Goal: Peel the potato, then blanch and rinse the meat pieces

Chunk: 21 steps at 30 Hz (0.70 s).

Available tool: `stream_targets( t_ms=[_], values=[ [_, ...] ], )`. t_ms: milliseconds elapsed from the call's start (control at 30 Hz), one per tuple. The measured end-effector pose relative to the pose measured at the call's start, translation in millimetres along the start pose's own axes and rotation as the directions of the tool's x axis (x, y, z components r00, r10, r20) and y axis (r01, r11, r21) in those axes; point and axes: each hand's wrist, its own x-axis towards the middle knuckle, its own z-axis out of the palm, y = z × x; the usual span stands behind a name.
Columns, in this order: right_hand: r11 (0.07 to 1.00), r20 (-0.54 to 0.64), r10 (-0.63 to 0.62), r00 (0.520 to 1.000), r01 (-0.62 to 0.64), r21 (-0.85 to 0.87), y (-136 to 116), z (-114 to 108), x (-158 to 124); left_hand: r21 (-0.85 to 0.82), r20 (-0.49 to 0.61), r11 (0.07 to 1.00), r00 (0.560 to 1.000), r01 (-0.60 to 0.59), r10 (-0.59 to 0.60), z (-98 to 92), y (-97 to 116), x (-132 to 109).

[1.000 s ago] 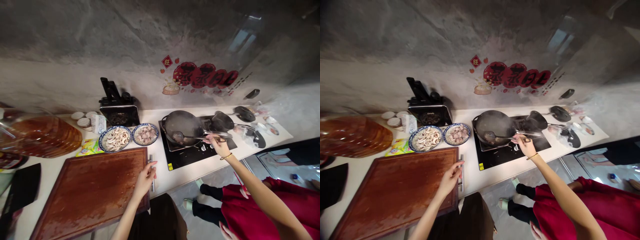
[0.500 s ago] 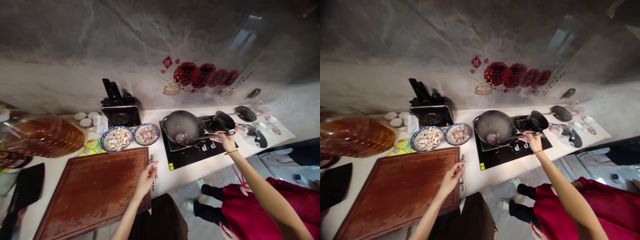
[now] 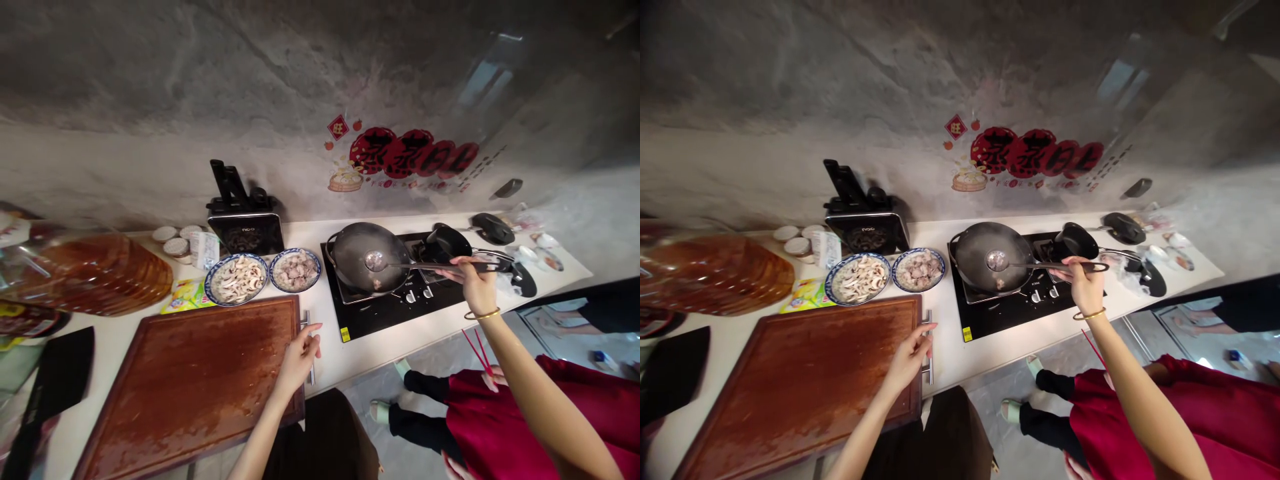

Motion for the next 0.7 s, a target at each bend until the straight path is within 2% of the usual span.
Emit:
stream_targets(
  t_ms=[167,300,400,500,567,600,633,667,700],
  values=[
    [0.998,-0.034,0.043,0.999,-0.041,0.047,4.3,4.8,1.9,-0.014,-0.016,0.999,0.999,-0.036,0.035,1.3,-1.6,1.6],
    [0.995,-0.045,-0.038,0.998,0.042,0.091,-4.8,21.0,-3.7,-0.034,-0.014,0.999,0.999,-0.036,0.036,-0.3,-1.3,1.7],
    [0.985,0.014,-0.099,0.995,0.096,0.14,-11.1,50.8,-19.7,-0.051,-0.035,0.998,0.999,-0.021,0.019,-3.9,-2.5,0.2],
    [0.977,0.147,-0.161,0.976,0.137,0.162,1.4,94.6,-47.4,-0.062,-0.048,0.998,0.999,0.002,-0.005,-7.6,-5.7,-2.3],
    [0.97,0.283,-0.227,0.932,0.193,0.145,21.4,122.3,-68.9,-0.061,-0.05,0.998,0.999,0.006,-0.009,-10.2,-8.3,-4.1],
    [0.961,0.357,-0.277,0.892,0.249,0.122,33.2,133.1,-79.1,-0.06,-0.052,0.998,0.999,0.003,-0.006,-11.8,-9.6,-5.0],
    [0.939,0.438,-0.336,0.834,0.331,0.089,45.3,140.9,-88.0,-0.063,-0.055,0.998,0.998,-0.001,-0.002,-13.7,-10.8,-5.8],
    [0.899,0.527,-0.397,0.752,0.433,0.06,57.0,145.6,-95.3,-0.069,-0.063,0.998,0.998,-0.005,0.001,-15.8,-11.8,-6.5],
    [0.837,0.616,-0.452,0.645,0.545,0.043,67.7,147.2,-100.7,-0.078,-0.073,0.997,0.997,-0.009,0.003,-18.1,-12.7,-7.2]
  ],
)
